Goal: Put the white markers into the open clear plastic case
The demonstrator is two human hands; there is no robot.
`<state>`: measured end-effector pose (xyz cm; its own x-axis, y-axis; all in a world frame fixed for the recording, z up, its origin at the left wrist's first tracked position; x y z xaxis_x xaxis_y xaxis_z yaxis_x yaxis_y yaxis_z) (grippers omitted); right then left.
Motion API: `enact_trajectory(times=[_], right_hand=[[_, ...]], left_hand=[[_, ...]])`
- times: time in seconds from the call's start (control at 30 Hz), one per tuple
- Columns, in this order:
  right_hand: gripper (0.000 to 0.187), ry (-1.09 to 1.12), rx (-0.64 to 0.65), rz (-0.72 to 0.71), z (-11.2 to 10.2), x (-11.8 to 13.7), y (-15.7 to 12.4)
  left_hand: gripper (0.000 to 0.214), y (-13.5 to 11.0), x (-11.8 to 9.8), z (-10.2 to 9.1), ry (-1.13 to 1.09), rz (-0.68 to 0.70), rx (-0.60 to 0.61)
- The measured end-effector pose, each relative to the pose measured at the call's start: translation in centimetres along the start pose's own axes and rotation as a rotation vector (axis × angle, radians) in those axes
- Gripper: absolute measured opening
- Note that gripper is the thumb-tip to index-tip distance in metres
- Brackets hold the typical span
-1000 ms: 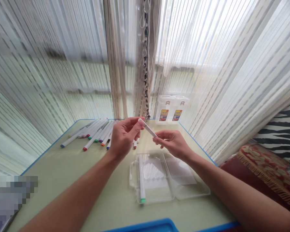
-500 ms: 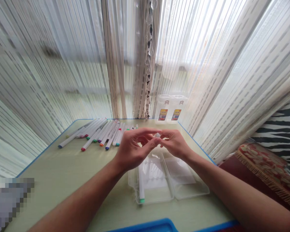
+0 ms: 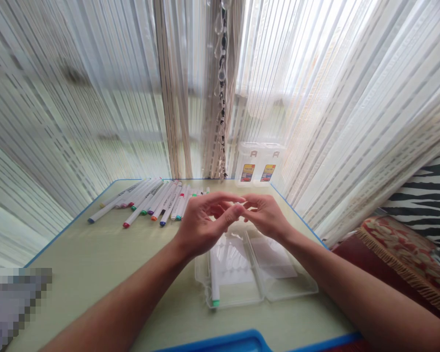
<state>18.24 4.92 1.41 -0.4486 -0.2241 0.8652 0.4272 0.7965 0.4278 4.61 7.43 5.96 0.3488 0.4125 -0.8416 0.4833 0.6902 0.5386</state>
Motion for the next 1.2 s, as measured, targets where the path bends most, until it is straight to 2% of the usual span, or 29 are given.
enact_trajectory(times=[0.1, 0.3, 0.4, 0.57, 0.77, 0.93, 1.2], right_hand=[[0.026, 0.005, -0.016, 0.032, -0.1, -0.5, 0.1], [0.033, 0.032, 0.005, 0.053, 0.3, -0.5, -0.2], [0.036, 0.030, 0.025, 0.021, 0.6, 0.1, -0.6], [0.029, 0.101, -0.051, -0.077, 0.0, 2.3, -1.3], [0.021, 0.133, -0.057, -0.297, -0.1, 5.8, -2.8], [0.024, 0.170, -0.115, -0.358, -0.8, 7.0, -3.4], [0.028, 0.135, -0.141, -0.488, -1.6, 9.5, -4.6]], left_hand=[[0.022, 0.6, 0.7, -1.0, -0.044, -0.056, -0.092], [0.026, 2.2, 3.6, -6.1, -0.005, -0.136, -0.419], [0.023, 2.5, 5.4, -7.6, 0.040, -0.184, -0.486], [0.019, 2.1, 7.9, -7.6, 0.040, -0.341, -0.468], [0.016, 1.3, 9.1, -6.0, -0.005, -0.491, -0.375], [0.021, 0.9, 8.9, -4.6, 0.080, -0.527, -0.263], [0.019, 0.4, 7.4, -1.8, 0.149, -0.480, -0.065]])
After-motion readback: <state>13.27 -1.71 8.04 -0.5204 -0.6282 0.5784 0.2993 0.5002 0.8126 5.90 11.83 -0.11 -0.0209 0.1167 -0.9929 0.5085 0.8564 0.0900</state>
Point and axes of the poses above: each hand's wrist, its own y-axis towards the middle knuckle, its own z-axis out of the palm, x = y × z, the point moved 10 cm from there along y, towards the middle knuckle, and after that the axes turned 13 degrees about -x, right-handed, at the moved point
